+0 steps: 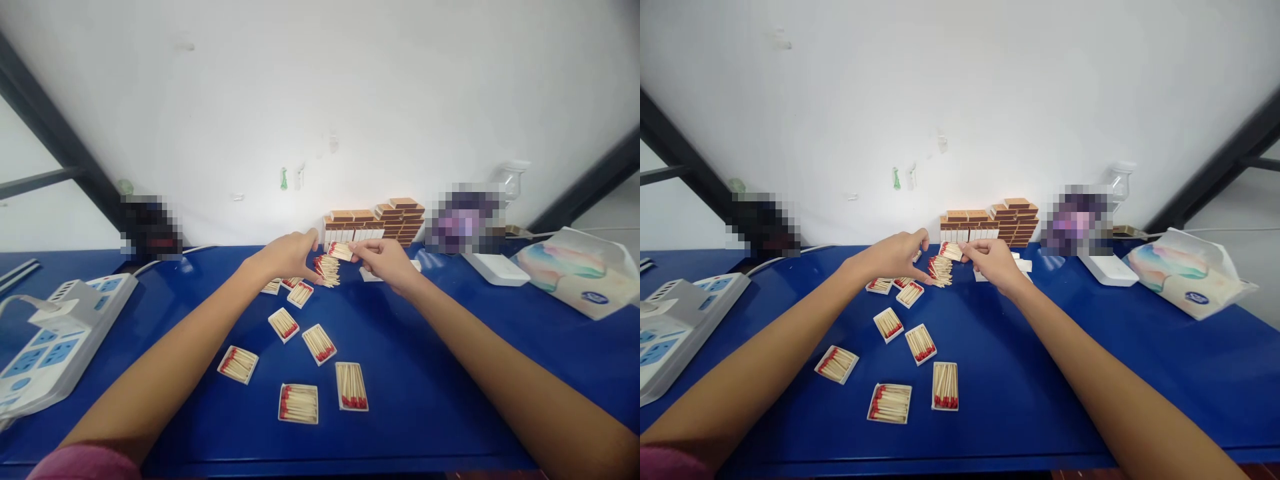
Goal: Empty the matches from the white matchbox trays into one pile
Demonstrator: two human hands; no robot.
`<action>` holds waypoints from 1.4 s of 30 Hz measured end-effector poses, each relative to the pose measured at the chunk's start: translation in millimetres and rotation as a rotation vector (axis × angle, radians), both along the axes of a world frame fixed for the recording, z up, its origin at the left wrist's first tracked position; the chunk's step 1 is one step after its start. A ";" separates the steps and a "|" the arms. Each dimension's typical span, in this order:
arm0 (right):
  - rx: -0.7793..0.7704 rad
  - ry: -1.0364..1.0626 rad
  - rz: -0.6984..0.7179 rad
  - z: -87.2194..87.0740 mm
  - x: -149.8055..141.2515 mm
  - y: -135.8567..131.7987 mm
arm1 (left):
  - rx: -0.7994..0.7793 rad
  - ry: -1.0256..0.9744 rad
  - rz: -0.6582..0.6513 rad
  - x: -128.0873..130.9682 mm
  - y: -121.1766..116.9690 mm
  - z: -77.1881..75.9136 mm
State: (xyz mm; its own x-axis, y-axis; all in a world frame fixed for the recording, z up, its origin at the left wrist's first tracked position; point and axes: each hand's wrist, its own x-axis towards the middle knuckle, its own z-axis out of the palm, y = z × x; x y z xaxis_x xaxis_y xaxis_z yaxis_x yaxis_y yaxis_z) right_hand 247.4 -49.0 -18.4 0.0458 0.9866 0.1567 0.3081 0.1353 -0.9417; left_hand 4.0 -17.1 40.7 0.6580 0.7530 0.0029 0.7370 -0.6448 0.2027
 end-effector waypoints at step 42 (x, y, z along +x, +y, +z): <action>0.713 -0.804 -0.101 10.4 13.9 -9.5 | -0.056 0.053 0.016 -5.7 13.4 -10.6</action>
